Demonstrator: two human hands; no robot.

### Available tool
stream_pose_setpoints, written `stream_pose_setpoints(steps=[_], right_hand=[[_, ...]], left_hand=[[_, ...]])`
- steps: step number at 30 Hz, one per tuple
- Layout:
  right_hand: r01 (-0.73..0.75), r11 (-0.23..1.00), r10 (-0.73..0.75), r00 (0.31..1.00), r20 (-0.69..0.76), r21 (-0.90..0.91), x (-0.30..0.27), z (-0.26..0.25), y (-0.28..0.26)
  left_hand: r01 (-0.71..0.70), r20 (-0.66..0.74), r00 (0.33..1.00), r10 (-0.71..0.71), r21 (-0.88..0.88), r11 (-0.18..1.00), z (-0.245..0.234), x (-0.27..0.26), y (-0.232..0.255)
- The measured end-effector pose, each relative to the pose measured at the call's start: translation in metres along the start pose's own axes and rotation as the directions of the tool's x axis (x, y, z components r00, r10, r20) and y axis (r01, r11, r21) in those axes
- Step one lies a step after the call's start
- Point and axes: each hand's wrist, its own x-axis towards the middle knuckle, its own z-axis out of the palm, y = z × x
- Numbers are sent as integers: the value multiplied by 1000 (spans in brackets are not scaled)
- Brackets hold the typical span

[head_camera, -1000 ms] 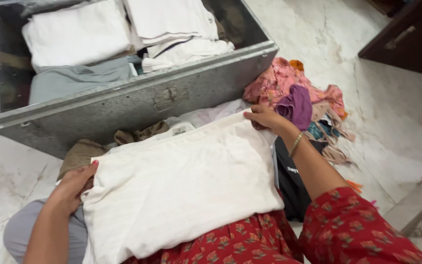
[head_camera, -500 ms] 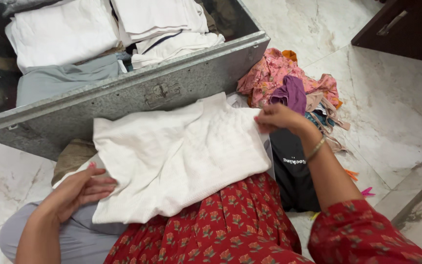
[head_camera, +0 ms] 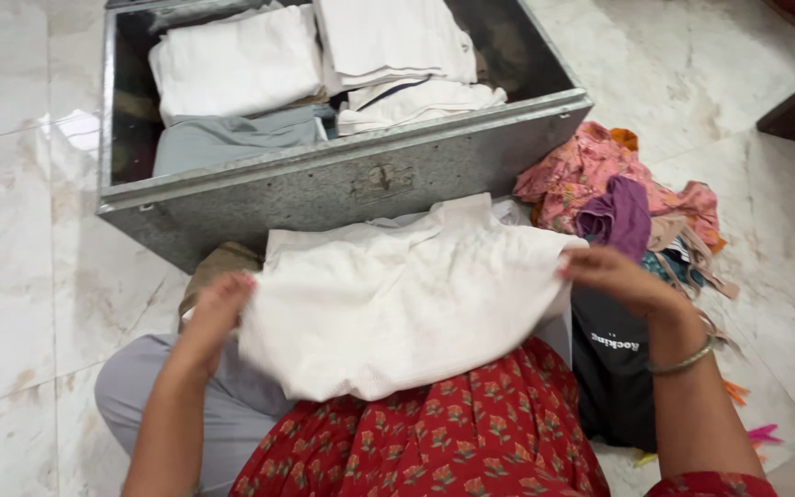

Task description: The person folds multiple items of clothing by hand and places them into a metal trunk on the floor.

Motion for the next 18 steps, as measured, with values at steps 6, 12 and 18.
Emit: stream_pose_setpoints(steps=[6,12,18], right_hand=[[242,823,-119,958,-261,514,36,4,-18],[166,926,-70,958,-277,340,60,15,-21],[299,641,-53,936,-347,707,65,-5,-73]], left_hand=[[287,98,958,-271,-401,870,-7,7,13],[121,176,983,-50,-418,900,-8,12,-24],[-57,11,996,89,-685,726,-24,16,45]])
